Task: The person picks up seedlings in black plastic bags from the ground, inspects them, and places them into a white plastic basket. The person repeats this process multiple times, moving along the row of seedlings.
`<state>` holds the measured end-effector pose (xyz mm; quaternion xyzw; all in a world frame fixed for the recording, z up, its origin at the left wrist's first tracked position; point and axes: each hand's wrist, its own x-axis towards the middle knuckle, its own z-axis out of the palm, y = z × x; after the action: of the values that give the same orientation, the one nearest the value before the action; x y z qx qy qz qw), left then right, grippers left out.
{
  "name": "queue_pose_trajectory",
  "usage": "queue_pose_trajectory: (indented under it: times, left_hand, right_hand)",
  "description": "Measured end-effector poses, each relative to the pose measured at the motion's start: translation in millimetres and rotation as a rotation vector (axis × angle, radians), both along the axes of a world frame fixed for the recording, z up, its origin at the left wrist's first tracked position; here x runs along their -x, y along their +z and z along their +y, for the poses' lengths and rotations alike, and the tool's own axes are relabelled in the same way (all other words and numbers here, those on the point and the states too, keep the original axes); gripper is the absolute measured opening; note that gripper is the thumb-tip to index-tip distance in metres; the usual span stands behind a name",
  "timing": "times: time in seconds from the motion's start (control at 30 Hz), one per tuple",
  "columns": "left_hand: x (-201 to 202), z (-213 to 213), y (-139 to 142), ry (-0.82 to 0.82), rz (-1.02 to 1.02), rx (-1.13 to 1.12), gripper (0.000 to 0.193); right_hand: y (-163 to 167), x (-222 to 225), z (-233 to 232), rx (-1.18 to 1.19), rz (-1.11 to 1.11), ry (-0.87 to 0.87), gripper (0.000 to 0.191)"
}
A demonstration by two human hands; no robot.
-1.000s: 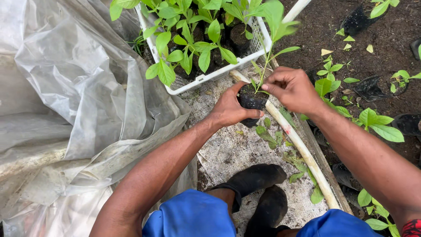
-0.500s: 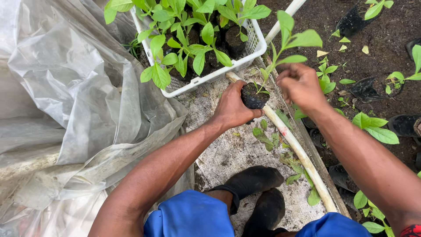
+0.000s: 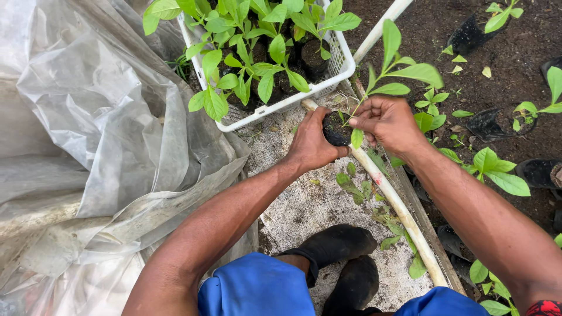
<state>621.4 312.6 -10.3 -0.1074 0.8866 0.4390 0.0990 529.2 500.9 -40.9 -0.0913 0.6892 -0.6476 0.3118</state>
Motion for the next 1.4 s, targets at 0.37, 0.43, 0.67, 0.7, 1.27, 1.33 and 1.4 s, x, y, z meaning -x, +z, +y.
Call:
queue_pose_trajectory:
  times: [0.37, 0.43, 0.67, 0.7, 1.27, 1.33, 1.4]
  left_hand:
    - [-12, -50, -16, 0.152, 0.374, -0.190, 0.087]
    - [-13, -60, -16, 0.137, 0.384, -0.313, 0.085]
    - [-18, -156, -14, 0.133, -0.002, -0.065, 0.065]
    - [-12, -171, -13, 0.134, -0.089, 0.076, 0.071]
    - [77, -242, 54, 0.176, -0.097, -0.620, 0.123]
    - [81, -238, 91, 0.113, -0.135, -0.519, 0.122]
    - [86, -227, 125, 0.063, -0.097, -0.420, 0.117]
  right_hand:
    - [26, -32, -60, -0.417, 0.559, 0.333, 0.107]
    - [28, -32, -72, -0.358, 0.519, 0.274, 0.099]
    - [30, -22, -98, -0.107, 0.506, 0.315, 0.092]
    - [31, -20, -104, -0.070, 0.498, 0.330, 0.090]
    - [10, -25, -250, -0.198, 0.953, 0.412, 0.066]
    - [16, -25, -244, -0.305, 0.779, 0.568, 0.064]
    - [21, -27, -233, -0.366, 0.743, 0.634, 0.058]
